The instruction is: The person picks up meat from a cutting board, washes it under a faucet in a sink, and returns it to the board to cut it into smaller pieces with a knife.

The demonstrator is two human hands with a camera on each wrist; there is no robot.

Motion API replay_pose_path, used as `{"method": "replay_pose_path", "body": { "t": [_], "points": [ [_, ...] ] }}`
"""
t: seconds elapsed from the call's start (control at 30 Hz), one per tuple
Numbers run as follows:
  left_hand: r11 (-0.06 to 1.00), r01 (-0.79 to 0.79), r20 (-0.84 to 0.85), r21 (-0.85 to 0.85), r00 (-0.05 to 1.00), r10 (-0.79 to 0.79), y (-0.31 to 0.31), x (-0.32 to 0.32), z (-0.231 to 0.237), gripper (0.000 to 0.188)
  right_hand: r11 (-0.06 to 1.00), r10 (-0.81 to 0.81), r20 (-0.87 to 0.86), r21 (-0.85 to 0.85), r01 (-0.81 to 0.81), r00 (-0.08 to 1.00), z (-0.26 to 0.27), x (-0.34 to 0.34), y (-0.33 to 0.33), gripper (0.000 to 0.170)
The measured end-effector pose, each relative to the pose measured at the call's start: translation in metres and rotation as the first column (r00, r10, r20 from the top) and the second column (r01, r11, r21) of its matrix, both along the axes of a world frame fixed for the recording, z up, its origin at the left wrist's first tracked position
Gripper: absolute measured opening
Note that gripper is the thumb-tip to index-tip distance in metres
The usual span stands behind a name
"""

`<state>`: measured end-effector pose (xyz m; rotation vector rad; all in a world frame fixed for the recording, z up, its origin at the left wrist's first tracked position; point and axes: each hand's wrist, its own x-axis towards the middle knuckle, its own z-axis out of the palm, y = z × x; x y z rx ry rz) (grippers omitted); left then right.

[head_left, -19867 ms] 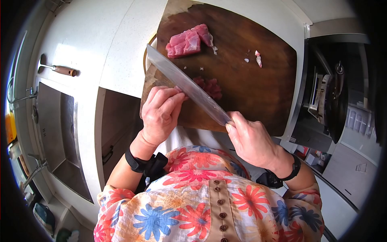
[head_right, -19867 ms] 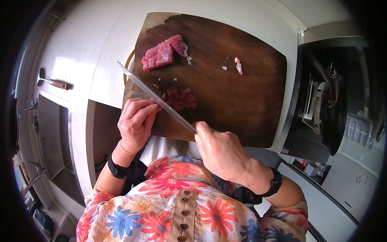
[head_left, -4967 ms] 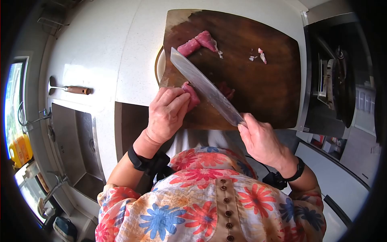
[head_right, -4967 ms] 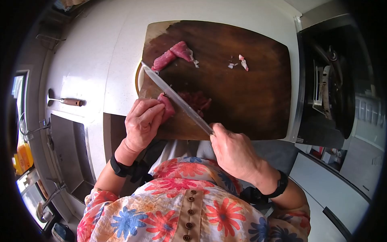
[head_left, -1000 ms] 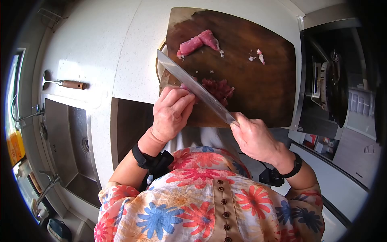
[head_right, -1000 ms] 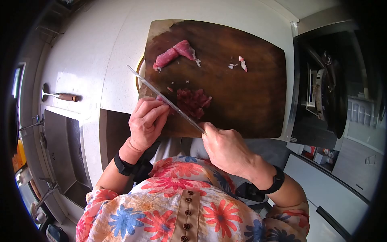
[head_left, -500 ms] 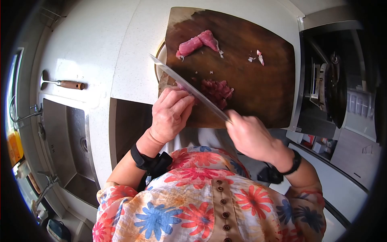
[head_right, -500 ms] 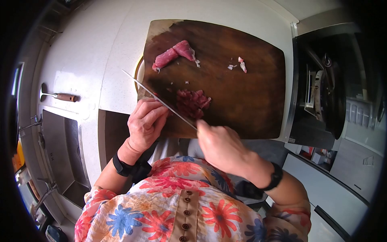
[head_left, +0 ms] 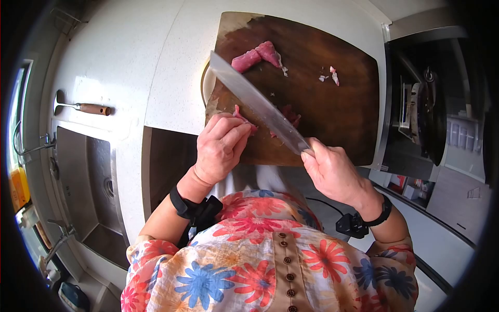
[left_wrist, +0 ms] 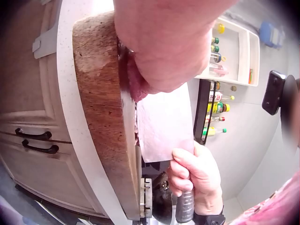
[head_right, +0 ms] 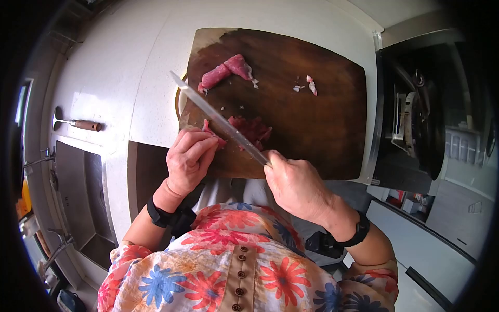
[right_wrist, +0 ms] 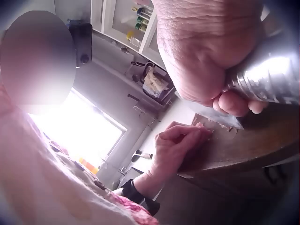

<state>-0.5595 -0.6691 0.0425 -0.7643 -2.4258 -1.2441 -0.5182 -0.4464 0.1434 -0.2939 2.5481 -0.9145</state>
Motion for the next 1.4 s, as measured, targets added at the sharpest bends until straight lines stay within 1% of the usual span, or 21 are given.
{"method": "replay_pose_path", "body": {
  "t": [0.17,0.23,0.27,0.37,0.43,0.47,0.5,0.6,0.67,0.7,0.77,0.9,0.97,1.0,1.03,1.1,1.13,1.23,1.27,1.37,1.4],
  "points": [
    [1.000,-0.006,-0.007,-0.007,1.000,0.006,0.000,0.000,-0.001,0.022,0.999,0.050,0.016,-0.018,-0.050,0.999,-0.004,0.006,-0.002,0.013],
    [1.000,-0.001,-0.002,0.000,1.000,0.001,0.000,0.000,-0.001,0.022,0.997,0.074,0.002,-0.024,-0.074,0.997,-0.003,0.009,0.000,0.018],
    [1.000,-0.002,-0.001,0.000,1.000,0.002,-0.001,0.000,-0.001,0.022,0.997,0.074,0.003,-0.024,-0.074,0.997,-0.003,0.011,0.002,0.018],
    [1.000,0.002,0.004,0.002,1.000,-0.002,0.000,0.000,-0.002,0.023,0.995,0.100,0.008,0.023,-0.100,0.995,0.003,0.019,0.009,0.022],
    [1.000,0.002,0.008,-0.001,1.000,-0.002,-0.001,0.000,-0.001,0.023,0.999,0.037,0.103,0.011,-0.039,0.994,0.009,0.026,0.013,0.015],
    [1.000,0.000,0.009,-0.001,1.000,0.000,-0.001,0.000,-0.001,0.023,0.993,0.099,0.067,0.064,-0.103,0.993,0.009,0.028,0.015,0.022],
    [1.000,0.002,0.002,-0.004,1.000,-0.002,-0.001,0.000,-0.002,0.023,0.992,0.101,0.068,0.065,-0.105,0.993,0.009,0.027,0.015,0.022],
    [1.000,0.010,-0.003,-0.003,1.000,-0.010,0.000,-0.001,-0.003,0.023,0.995,0.087,0.078,0.035,-0.090,0.993,0.004,0.020,0.007,0.018],
    [1.000,0.016,-0.007,0.001,1.000,-0.016,0.000,0.000,-0.003,0.023,0.995,0.098,0.075,0.014,-0.100,0.992,-0.010,-0.002,-0.011,0.011],
    [1.000,0.021,0.000,0.001,1.000,-0.021,0.001,0.000,-0.002,0.023,0.994,0.102,0.009,-0.035,-0.101,0.995,-0.021,-0.014,-0.023,0.009],
    [1.000,0.024,-0.002,-0.006,1.000,-0.024,0.000,0.001,0.000,0.023,0.994,0.103,-0.049,-0.028,-0.104,0.993,-0.026,-0.032,-0.039,0.012],
    [1.000,0.014,-0.006,-0.023,1.000,-0.014,0.002,0.002,0.000,0.022,0.993,0.102,-0.107,-0.051,-0.108,0.989,-0.028,-0.031,-0.026,0.013],
    [1.000,0.001,0.000,-0.022,1.000,-0.001,0.000,0.004,-0.001,0.021,0.996,0.053,-0.006,-0.072,-0.053,0.999,-0.018,-0.023,-0.015,0.013],
    [1.000,0.016,-0.001,-0.026,1.000,-0.016,-0.001,0.003,-0.002,0.022,0.997,0.032,-0.053,-0.067,-0.036,0.998,-0.018,-0.017,-0.010,0.013],
    [0.999,0.034,-0.004,-0.029,0.999,-0.034,-0.002,0.003,-0.003,0.022,0.997,0.037,-0.053,-0.066,-0.040,0.998,-0.016,-0.014,-0.008,0.013],
    [1.000,0.010,0.015,-0.011,1.000,-0.010,-0.002,0.004,0.002,0.023,0.994,-0.057,-0.008,-0.097,0.056,0.998,-0.014,-0.010,-0.004,0.012],
    [1.000,-0.011,0.038,0.003,0.999,0.011,-0.003,0.006,0.006,0.024,0.996,-0.038,-0.022,-0.076,0.036,0.999,-0.013,-0.008,-0.002,0.011],
    [0.999,-0.052,0.026,0.015,0.998,0.051,-0.008,0.009,0.014,0.026,0.999,-0.018,-0.037,-0.031,0.017,0.999,-0.004,-0.001,-0.003,0.012],
    [0.999,-0.037,0.010,0.034,0.999,0.036,-0.006,0.009,0.012,0.025,0.999,-0.018,-0.035,-0.031,0.017,0.999,-0.002,0.001,-0.004,0.012],
    [1.000,-0.020,-0.006,-0.017,1.000,0.020,0.000,0.006,0.004,0.024,0.999,0.015,-0.071,-0.030,-0.017,0.997,-0.001,0.003,-0.006,0.013],
    [0.999,-0.040,0.006,-0.010,0.999,0.040,0.001,0.006,0.002,0.023,0.999,0.028,-0.080,-0.029,-0.030,0.996,-0.003,0.004,-0.006,0.013]
  ]
}}
